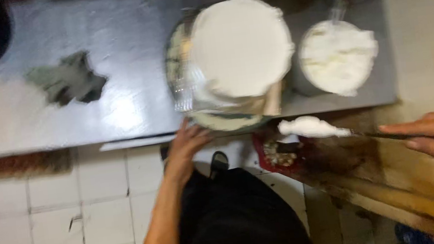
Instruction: Frosting a chocolate cake with white cream using a spatula on a turntable.
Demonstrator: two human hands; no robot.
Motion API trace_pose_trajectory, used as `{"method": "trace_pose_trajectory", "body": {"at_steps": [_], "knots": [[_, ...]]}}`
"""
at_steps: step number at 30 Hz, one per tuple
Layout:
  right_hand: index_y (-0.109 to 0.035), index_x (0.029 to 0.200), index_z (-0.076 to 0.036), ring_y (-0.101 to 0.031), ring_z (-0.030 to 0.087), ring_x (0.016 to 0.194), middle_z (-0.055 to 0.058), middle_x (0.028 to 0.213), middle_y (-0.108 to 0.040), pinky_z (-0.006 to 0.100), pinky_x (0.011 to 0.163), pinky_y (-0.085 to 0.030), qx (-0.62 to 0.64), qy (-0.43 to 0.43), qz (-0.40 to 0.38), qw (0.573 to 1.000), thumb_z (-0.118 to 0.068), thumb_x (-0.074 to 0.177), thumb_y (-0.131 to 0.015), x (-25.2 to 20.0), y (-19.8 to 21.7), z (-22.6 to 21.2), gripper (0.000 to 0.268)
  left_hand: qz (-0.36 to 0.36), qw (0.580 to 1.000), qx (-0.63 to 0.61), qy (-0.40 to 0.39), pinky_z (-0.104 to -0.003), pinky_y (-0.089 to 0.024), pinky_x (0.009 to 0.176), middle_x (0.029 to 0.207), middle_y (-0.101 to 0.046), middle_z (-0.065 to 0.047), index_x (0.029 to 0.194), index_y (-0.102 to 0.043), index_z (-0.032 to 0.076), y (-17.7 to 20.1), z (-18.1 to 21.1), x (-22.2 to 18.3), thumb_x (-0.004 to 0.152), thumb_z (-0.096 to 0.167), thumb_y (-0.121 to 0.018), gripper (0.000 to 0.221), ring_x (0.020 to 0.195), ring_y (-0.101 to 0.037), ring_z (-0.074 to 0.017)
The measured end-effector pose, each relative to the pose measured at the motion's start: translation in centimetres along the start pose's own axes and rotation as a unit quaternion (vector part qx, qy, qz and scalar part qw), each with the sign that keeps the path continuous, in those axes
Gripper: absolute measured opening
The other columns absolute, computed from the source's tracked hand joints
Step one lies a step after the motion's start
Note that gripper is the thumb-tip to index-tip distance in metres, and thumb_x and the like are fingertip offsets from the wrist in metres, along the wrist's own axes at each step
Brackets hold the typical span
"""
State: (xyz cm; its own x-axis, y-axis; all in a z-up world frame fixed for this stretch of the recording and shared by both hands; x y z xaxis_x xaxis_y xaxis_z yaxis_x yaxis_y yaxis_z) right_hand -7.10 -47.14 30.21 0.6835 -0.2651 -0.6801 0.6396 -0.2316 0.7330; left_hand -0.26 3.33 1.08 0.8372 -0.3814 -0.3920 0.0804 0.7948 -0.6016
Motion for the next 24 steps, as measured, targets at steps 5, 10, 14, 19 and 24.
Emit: {"method": "trace_pose_trajectory", "body": {"at_steps": [5, 10, 14, 19, 24], "knots": [[-0.074, 0.136, -0.018, -0.057, 0.014, 0.066, 0.01, 0.086, -0.07, 0.032, 0.06, -0.051, 0.368, -0.036, 0.112, 0.922, -0.022, 0.096, -0.067, -0.7, -8.6, 1.0, 0.041, 0.007, 0.998, 0.055, 0.039, -0.047, -0.045, 0.11, 0.153, -0.048, -0.023, 0.164, -0.012, 0.0, -1.0, 2.3, -1.3, 0.088, 0.015, -0.064, 0.093, 0.135, -0.055, -0.0345], [-0.066, 0.141, -0.017, -0.068, 0.013, 0.058, 0.006, 0.085, -0.078, 0.028, 0.057, -0.053, 0.336, -0.092, 0.27, 0.898, -0.023, 0.103, -0.062, 3.0, -15.0, 1.0, 0.039, 0.065, 0.991, 0.082, 0.084, -0.048, -0.046, 0.109, 0.149, -0.051, -0.025, 0.162, -0.011, -0.002, -1.7, 2.3, -2.4, 0.089, 0.017, -0.06, 0.09, 0.131, -0.059, -0.038], [-0.066, 0.139, -0.019, -0.07, 0.014, 0.059, 0.003, 0.091, -0.08, 0.031, 0.05, -0.055, 0.346, -0.079, 0.252, 0.9, -0.026, 0.1, -0.062, 4.7, -18.7, -1.5, 0.039, 0.086, 0.987, 0.092, 0.096, -0.047, -0.046, 0.108, 0.146, -0.054, -0.027, 0.162, -0.011, -0.001, -2.6, 1.9, -2.8, 0.089, 0.017, -0.058, 0.088, 0.129, -0.059, -0.0381], [-0.069, 0.138, -0.025, -0.072, 0.012, 0.064, 0.005, 0.089, -0.082, 0.028, 0.058, -0.058, 0.428, 0.006, 0.271, 0.862, -0.022, 0.098, -0.065, 5.4, -16.3, -6.8, 0.039, 0.079, 0.987, 0.104, 0.094, -0.046, -0.047, 0.106, 0.145, -0.057, -0.026, 0.162, -0.016, -0.003, -1.2, 0.5, -2.6, 0.092, 0.02, -0.056, 0.084, 0.128, -0.059, -0.0378], [-0.063, 0.145, -0.022, -0.069, 0.023, 0.089, 0.013, 0.11, -0.07, 0.035, 0.071, -0.059, 0.253, 0.072, 0.489, 0.832, -0.013, 0.104, -0.066, 10.4, -17.1, -8.0, 0.043, 0.085, 0.984, 0.119, 0.097, -0.046, -0.047, 0.106, 0.145, -0.057, -0.025, 0.161, -0.02, -0.003, -2.4, 0.8, -3.0, 0.092, 0.021, -0.056, 0.081, 0.128, -0.06, -0.0368]]}}
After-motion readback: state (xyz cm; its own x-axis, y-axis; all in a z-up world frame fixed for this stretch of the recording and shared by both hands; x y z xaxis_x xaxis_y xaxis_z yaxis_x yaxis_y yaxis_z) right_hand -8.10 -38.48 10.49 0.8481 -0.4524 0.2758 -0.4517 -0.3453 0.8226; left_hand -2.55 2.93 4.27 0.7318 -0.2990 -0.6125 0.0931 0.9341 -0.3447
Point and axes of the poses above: each hand's wrist, its own x-axis towards the middle knuckle, its own y-axis out of the back of the hand, z = x × y, the point moved 1 cm from there along x, towards the middle knuckle
